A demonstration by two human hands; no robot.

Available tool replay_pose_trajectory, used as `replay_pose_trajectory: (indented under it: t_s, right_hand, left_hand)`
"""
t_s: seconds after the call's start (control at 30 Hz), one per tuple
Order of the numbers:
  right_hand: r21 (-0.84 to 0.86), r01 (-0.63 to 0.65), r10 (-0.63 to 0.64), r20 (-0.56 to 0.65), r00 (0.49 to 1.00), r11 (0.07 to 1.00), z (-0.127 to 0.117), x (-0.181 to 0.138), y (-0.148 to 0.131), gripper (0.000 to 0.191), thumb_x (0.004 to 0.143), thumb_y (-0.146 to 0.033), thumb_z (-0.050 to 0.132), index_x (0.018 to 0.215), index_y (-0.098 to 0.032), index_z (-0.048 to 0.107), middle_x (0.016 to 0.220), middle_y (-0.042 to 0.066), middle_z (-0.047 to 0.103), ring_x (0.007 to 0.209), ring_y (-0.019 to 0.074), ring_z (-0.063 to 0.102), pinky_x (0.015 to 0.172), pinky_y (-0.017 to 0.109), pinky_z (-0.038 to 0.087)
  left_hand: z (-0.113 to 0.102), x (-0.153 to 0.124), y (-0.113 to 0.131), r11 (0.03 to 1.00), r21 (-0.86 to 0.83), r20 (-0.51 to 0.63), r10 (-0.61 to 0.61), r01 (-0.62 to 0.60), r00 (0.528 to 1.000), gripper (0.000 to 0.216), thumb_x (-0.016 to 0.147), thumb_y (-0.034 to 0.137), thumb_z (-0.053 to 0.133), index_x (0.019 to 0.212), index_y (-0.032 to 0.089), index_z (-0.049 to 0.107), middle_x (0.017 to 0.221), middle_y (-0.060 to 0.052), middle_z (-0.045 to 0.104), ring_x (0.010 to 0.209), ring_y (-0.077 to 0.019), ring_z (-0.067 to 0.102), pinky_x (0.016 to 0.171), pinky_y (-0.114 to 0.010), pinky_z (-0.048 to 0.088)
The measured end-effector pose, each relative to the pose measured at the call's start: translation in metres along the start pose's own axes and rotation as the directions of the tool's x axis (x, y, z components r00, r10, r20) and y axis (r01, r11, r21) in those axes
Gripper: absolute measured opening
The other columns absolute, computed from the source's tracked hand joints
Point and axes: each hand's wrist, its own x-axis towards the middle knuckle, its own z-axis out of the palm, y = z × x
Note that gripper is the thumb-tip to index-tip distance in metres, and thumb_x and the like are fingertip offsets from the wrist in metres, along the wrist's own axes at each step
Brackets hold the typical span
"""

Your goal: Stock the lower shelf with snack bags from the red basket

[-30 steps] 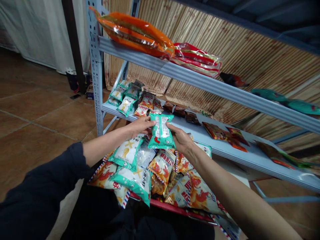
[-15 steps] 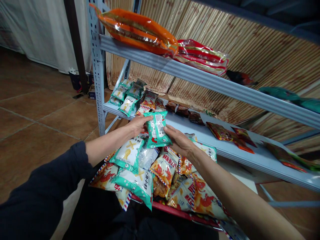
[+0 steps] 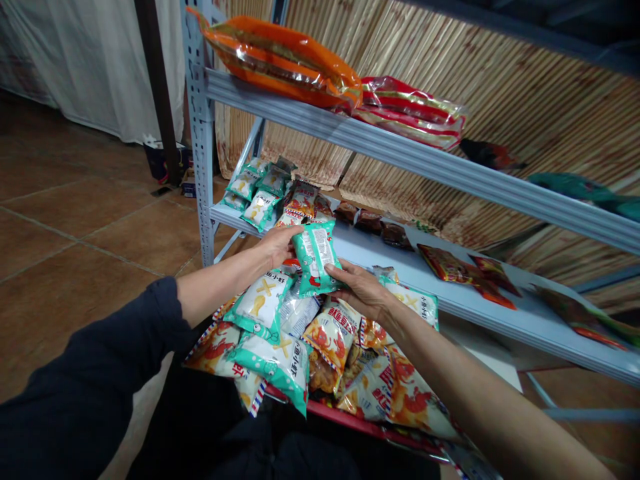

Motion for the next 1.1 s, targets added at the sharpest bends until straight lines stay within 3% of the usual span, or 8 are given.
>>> replay_pose_trajectory:
  t_s: [0.17,0.27,0.47,0.73,0.9,1.1]
  right_hand:
    - [0.06,0.003,0.002,-0.074,0.997,0.998,0.0,0.0,0.004,0.023,0.07,-0.024,0.067,0.091,-0.018,0.06,0.085,0.001,0.066,0.071,0.0105,0.061,0.065,0.023,0.053]
    - [0.12,0.035,-0.022,-0.11,0.994,0.992,-0.002,0.002,0.006,0.018,0.069,-0.022,0.067,0.085,-0.018,0.06,0.08,0.0,0.065,0.068,0.0091,0.06,0.063,0.02,0.052]
    - [0.209,0.087,-0.059,-0.136,0.989,0.974,-0.002,0.004,0.012,0.024,0.065,-0.008,0.068,0.083,-0.021,0.059,0.083,-0.003,0.064,0.074,0.0074,0.059,0.073,0.018,0.05]
    - [0.275,0.052,0.007,-0.21,0.978,0.96,0.003,0.01,0.02,0.019,0.064,-0.008,0.066,0.068,-0.019,0.052,0.075,-0.003,0.061,0.07,0.0074,0.058,0.068,0.02,0.05]
    - [0.289,0.115,-0.042,-0.248,0.968,0.95,0.004,0.01,0.02,0.021,0.062,-0.006,0.066,0.065,-0.019,0.05,0.066,-0.004,0.058,0.064,0.0069,0.055,0.065,0.019,0.049]
    - [0.217,0.19,-0.104,-0.356,0.929,0.958,0.012,0.008,0.02,0.023,0.06,-0.009,0.068,0.073,-0.021,0.052,0.071,-0.003,0.06,0.065,0.0083,0.056,0.065,0.021,0.05]
  left_hand:
    - [-0.003,0.006,-0.001,0.999,-0.019,-0.13,0.035,-0.038,0.991,0.003,0.073,0.017,0.06,0.073,0.015,0.058,0.064,-0.005,0.062,0.068,-0.0175,0.057,0.065,-0.032,0.044]
    - [-0.002,0.004,0.002,0.998,-0.02,-0.128,0.055,-0.058,0.99,0.003,0.074,0.018,0.059,0.072,0.016,0.058,0.065,-0.005,0.062,0.069,-0.0178,0.058,0.065,-0.031,0.045]
    - [0.001,-0.002,0.008,0.994,0.001,-0.151,0.105,-0.106,0.983,0.007,0.076,0.021,0.056,0.072,0.016,0.059,0.062,-0.005,0.06,0.066,-0.0159,0.057,0.062,-0.029,0.045]
    - [-0.005,-0.001,0.009,0.993,-0.019,-0.22,0.105,-0.112,0.97,0.01,0.078,0.023,0.054,0.084,0.018,0.06,0.066,-0.003,0.06,0.072,-0.0162,0.056,0.064,-0.028,0.045]
    - [-0.009,0.001,0.008,0.994,-0.032,-0.248,0.097,-0.109,0.964,0.009,0.077,0.021,0.055,0.083,0.018,0.061,0.067,-0.004,0.061,0.072,-0.0168,0.057,0.065,-0.03,0.046]
    - [-0.011,0.003,0.005,0.991,-0.057,-0.26,0.103,-0.121,0.96,0.006,0.076,0.018,0.055,0.072,0.017,0.058,0.06,-0.003,0.06,0.065,-0.0145,0.057,0.063,-0.028,0.047]
